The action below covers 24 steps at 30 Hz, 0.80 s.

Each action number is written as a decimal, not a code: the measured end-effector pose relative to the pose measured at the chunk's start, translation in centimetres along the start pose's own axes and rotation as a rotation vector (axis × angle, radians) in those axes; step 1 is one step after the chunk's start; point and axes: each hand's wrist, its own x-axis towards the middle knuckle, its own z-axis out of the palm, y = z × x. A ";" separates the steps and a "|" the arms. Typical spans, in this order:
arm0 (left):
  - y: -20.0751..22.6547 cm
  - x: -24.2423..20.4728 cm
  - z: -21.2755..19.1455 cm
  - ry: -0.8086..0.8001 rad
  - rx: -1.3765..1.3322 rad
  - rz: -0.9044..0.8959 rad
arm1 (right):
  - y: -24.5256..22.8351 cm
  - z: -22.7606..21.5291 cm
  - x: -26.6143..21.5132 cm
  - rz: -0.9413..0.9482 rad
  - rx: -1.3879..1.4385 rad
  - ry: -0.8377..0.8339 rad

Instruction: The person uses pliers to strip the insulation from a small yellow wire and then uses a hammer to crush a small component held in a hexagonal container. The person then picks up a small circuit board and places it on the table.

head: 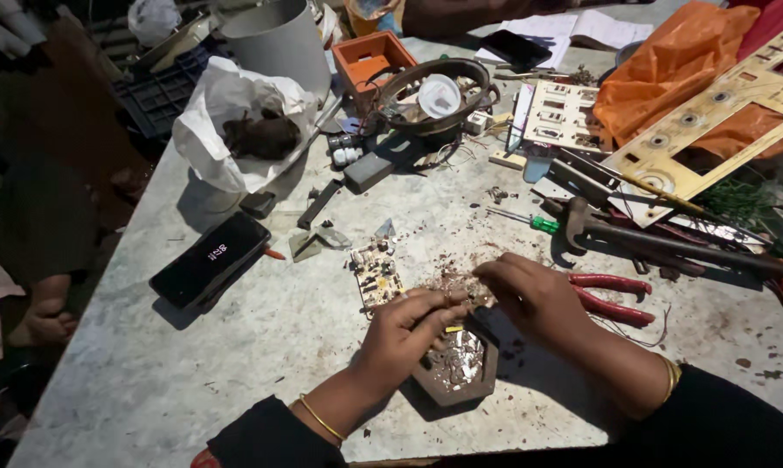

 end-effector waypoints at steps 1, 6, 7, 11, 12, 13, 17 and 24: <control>0.1 -0.1 -0.1 -0.026 0.014 -0.004 | 0.1 0.0 0.0 0.010 0.009 0.005; -0.7 0.1 -0.4 -0.045 0.058 0.135 | 0.3 0.1 -0.1 0.006 0.071 -0.029; -1.0 0.1 -0.5 -0.056 0.105 0.181 | 0.2 0.2 0.0 -0.021 0.074 -0.034; -1.4 0.4 -0.6 -0.037 0.073 0.062 | -0.6 0.7 0.4 -0.073 0.028 -0.036; -1.5 0.4 -0.6 -0.040 0.065 0.061 | -1.0 0.7 0.2 -0.091 0.028 -0.016; -1.6 0.4 -0.6 -0.042 0.057 0.061 | -1.3 0.8 0.2 -0.108 0.027 0.004; -2.4 0.6 -0.8 -0.062 0.021 0.049 | -1.2 0.7 0.0 -0.240 0.034 -0.051; -2.6 0.6 -1.2 -0.037 0.127 0.067 | -0.2 0.4 -0.1 -0.280 0.096 -0.143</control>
